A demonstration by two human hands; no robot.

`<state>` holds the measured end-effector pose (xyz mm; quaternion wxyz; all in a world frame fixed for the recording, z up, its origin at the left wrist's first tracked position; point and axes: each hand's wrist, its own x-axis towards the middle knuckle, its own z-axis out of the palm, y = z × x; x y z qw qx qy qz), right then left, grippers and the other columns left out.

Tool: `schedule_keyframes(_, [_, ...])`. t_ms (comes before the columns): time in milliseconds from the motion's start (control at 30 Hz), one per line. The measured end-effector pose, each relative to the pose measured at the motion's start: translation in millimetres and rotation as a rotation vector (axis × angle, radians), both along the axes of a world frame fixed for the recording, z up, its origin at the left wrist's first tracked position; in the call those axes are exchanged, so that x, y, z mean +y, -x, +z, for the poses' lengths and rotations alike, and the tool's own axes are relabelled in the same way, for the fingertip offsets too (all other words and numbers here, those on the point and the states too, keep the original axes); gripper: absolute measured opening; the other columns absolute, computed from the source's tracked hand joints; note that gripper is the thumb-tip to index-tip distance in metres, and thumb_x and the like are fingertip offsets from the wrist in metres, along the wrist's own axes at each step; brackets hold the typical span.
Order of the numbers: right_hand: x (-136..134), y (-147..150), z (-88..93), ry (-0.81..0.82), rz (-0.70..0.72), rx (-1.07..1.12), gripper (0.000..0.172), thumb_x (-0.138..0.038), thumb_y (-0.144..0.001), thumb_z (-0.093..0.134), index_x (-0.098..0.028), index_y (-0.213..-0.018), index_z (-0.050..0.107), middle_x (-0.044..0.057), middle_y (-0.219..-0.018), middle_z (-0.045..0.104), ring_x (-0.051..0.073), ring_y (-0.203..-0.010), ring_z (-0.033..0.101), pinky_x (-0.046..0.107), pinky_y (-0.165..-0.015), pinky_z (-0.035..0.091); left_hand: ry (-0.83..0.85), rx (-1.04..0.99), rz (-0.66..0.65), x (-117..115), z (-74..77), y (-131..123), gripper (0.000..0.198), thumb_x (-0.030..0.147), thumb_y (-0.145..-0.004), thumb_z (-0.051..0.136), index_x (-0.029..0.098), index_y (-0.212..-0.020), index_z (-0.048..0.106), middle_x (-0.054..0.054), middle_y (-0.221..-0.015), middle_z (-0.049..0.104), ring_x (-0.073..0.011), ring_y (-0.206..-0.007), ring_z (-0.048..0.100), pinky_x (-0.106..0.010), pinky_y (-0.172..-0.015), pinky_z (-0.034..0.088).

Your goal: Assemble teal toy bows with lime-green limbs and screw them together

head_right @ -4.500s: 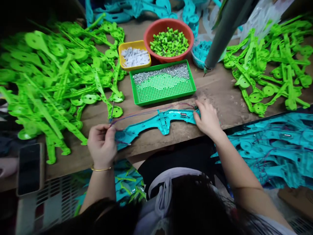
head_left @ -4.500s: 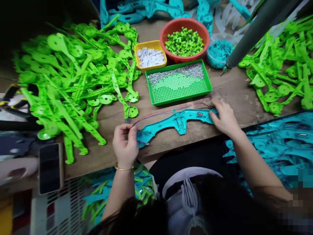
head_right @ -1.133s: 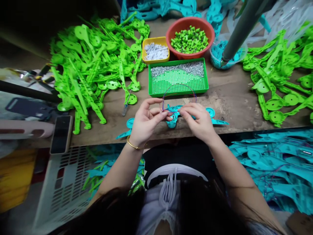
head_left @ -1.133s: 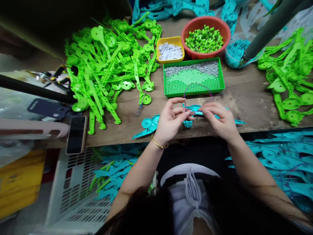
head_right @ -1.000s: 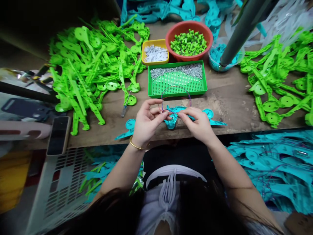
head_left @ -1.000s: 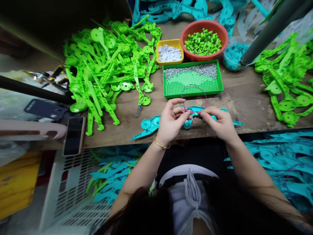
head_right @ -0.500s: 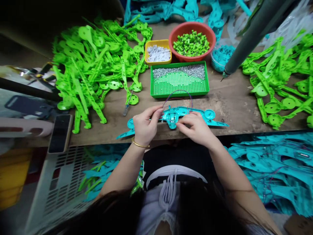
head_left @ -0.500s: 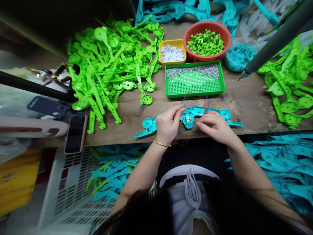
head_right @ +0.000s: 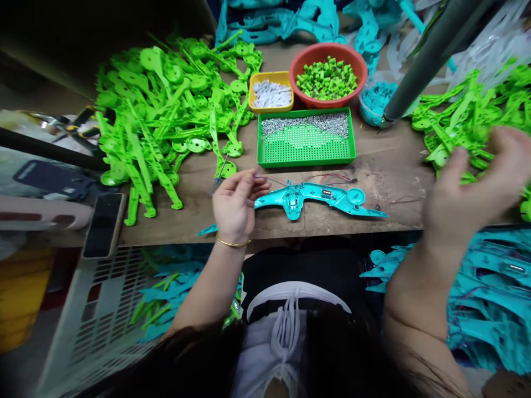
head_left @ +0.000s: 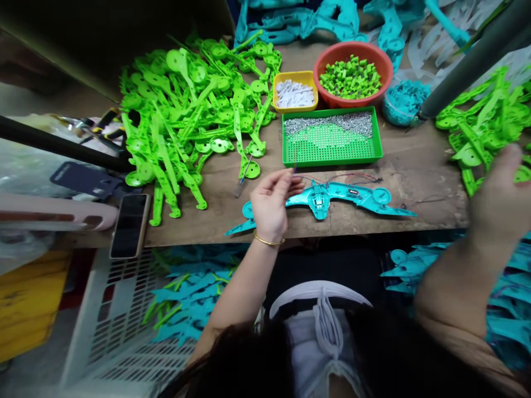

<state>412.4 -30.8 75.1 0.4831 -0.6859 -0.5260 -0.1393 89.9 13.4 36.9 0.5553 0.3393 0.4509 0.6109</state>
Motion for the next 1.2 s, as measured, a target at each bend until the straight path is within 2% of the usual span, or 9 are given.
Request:
schedule_keyframes(133, [14.9,122.0,-5.0,0.308,0.621,0.218,0.027,-0.041,-0.093,0.051,-0.024,-0.105,0.069,0.007,-0.114,0.068,0.026,-0.112,0.061,0.048,-0.1,0.047,-0.031,0.02,-0.077,-18.1,-4.5,-34.8,0.025,0.039,-0.076,0.076,0.019,-0.089,0.07,-0.002,-0.079,0.075,-0.0156,-0.07,0.072,-0.03,-0.069,0.06])
schedule_keyframes(200, [25.2,160.7,-17.4,0.371,0.752,0.499,0.026,-0.042,-0.09,0.057,-0.021,-0.101,0.069,0.006,-0.109,0.071,0.022,-0.106,0.065,0.041,-0.096,0.051,-0.082,0.09,-0.063,-26.9,-9.1,-43.7,0.023,0.039,-0.079,0.074,0.02,-0.09,0.071,-0.003,-0.084,0.075,-0.0164,-0.076,0.072,-0.032,-0.075,0.06])
schedule_keyframes(267, [32.1,173.5,-24.9,0.334,0.756,0.743,0.023,-0.041,-0.089,0.058,-0.021,-0.094,0.068,0.005,-0.101,0.073,0.019,-0.099,0.067,0.036,-0.091,0.054,-0.155,0.187,-0.091,-32.8,-13.8,-44.3,0.024,0.038,-0.081,0.072,0.021,-0.097,0.071,-0.004,-0.096,0.075,-0.0172,-0.087,0.071,-0.033,-0.083,0.058])
schedule_keyframes(367, [34.7,155.7,-18.5,0.155,0.642,0.834,0.029,-0.044,-0.095,0.047,-0.024,-0.096,0.067,0.001,-0.087,0.072,0.015,-0.083,0.068,0.031,-0.08,0.056,-0.309,0.344,-0.106,-32.5,-15.8,-30.6,0.037,0.034,-0.082,0.072,0.025,-0.117,0.064,-0.004,-0.109,0.07,-0.016,-0.096,0.067,-0.031,-0.088,0.055])
schedule_keyframes(433, [32.7,135.9,-8.5,0.165,0.649,0.737,0.032,-0.046,-0.096,0.043,-0.026,-0.102,0.068,0.0,-0.078,0.069,0.013,-0.07,0.065,0.029,-0.071,0.055,-0.421,0.464,-0.106,-27.3,-11.9,-18.0,0.043,0.031,-0.081,0.073,0.027,-0.123,0.061,-0.003,-0.105,0.068,-0.0137,-0.091,0.064,-0.028,-0.082,0.054])
schedule_keyframes(600, [23.9,117.2,-4.8,0.773,1.034,0.256,0.024,-0.038,-0.088,0.056,-0.021,-0.088,0.074,0.001,-0.074,0.071,0.015,-0.068,0.064,0.026,-0.064,0.048,-0.608,0.597,-0.332,-18.5,1.1,-8.1,0.013,0.02,-0.088,0.064,0.022,-0.097,0.072,-0.002,-0.087,0.068,-0.0115,-0.08,0.063,-0.025,-0.073,0.051])
schedule_keyframes(800, [23.4,123.7,-23.2,0.922,1.064,0.167,0.026,-0.033,-0.089,0.052,-0.022,-0.093,0.075,0.003,-0.091,0.075,0.017,-0.083,0.067,0.027,-0.075,0.047,-0.603,0.639,-0.335,-21.4,-7.2,-13.7,0.009,0.016,-0.085,0.067,0.018,-0.094,0.07,-0.003,-0.086,0.069,-0.0122,-0.082,0.063,-0.025,-0.075,0.052])
schedule_keyframes(1033, [36.2,113.2,-22.0,0.884,0.928,0.469,0.03,-0.045,-0.08,0.063,-0.017,-0.082,0.072,0.004,-0.078,0.071,0.015,-0.068,0.06,0.027,-0.061,0.043,-0.568,0.735,-0.334,-10.9,-15.1,5.8,0.01,0.019,-0.086,0.066,0.02,-0.095,0.072,-0.003,-0.091,0.07,-0.0126,-0.084,0.065,-0.026,-0.076,0.052])
schedule_keyframes(1200, [40.8,107.7,-22.8,0.892,0.677,-0.113,0.017,-0.029,-0.083,0.058,-0.017,-0.086,0.069,0.005,-0.08,0.07,0.016,-0.069,0.059,0.028,-0.063,0.038,-0.555,1.044,-0.245,1.0,-25.9,19.0,0.012,0.021,-0.089,0.062,0.018,-0.098,0.069,-0.004,-0.096,0.07,-0.0171,-0.093,0.063,-0.033,-0.085,0.05])
